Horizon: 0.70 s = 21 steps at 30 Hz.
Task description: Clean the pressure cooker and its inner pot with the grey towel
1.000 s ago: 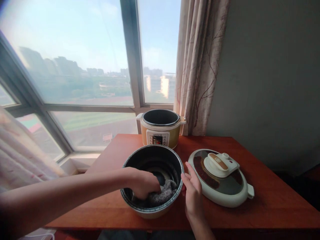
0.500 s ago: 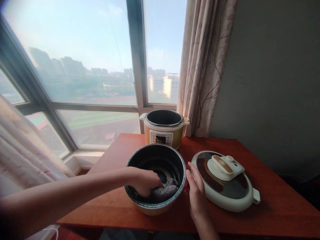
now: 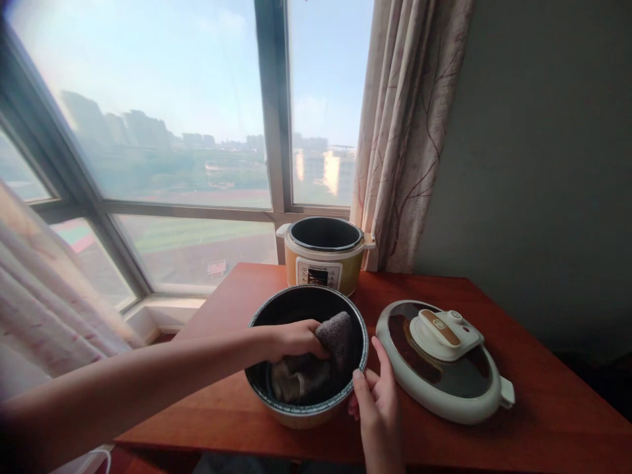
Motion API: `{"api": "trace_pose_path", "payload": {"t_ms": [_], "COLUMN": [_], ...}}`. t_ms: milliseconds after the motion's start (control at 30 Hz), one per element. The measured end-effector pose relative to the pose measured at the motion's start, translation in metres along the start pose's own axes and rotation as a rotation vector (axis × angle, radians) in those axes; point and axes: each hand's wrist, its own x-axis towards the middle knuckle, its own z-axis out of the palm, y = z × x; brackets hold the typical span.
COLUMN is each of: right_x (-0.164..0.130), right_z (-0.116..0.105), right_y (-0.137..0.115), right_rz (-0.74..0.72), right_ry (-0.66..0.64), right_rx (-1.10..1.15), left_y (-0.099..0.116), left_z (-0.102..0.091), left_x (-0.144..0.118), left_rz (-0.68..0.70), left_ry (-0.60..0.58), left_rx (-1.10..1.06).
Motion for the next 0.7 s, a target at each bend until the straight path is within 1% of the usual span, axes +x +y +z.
{"api": "trace_pose_path", "payload": {"t_ms": [67, 133, 200, 267, 367, 433, 467, 533, 600, 667, 700], "right_x": [0.001, 0.001, 0.001, 0.001, 0.003, 0.007, 0.009, 0.016, 0.024, 0.034, 0.040], "right_z": [-0.001, -0.001, -0.001, 0.000, 0.000, -0.002, -0.004, -0.008, -0.012, -0.015, -0.015], "right_y": [0.000, -0.001, -0.002, -0.002, -0.004, -0.006, -0.007, -0.011, -0.016, -0.018, -0.019], "right_rz": [0.010, 0.024, 0.031, 0.029, 0.030, 0.034, 0.035, 0.035, 0.032, 0.018, 0.006], "right_ry": [-0.003, -0.003, 0.001, 0.005, -0.004, -0.004, 0.000, 0.027, 0.058, 0.076, 0.078], "right_rx": [0.005, 0.020, 0.036, 0.050, 0.081, 0.103, 0.112, 0.119, 0.112, 0.092, 0.078], "left_y": [0.003, 0.008, 0.013, 0.015, 0.016, 0.016, 0.015, 0.016, 0.017, 0.019, 0.020], "left_z": [0.000, 0.002, 0.009, 0.019, 0.034, 0.037, 0.037, 0.030, 0.020, 0.008, 0.003], "left_x": [0.003, 0.006, 0.008, 0.010, 0.006, -0.001, -0.006, -0.018, -0.027, -0.034, -0.035], "left_rz": [0.018, 0.053, 0.094, 0.136, 0.212, 0.267, 0.293, 0.332, 0.363, 0.388, 0.392], "left_ry": [0.166, 0.293, 0.346, 0.330, 0.273, 0.206, 0.150, -0.004, -0.162, -0.293, -0.343], "left_rx": [-0.152, -0.202, -0.173, -0.056, 0.306, 0.586, 0.713, 0.931, 1.124, 1.264, 1.294]}}
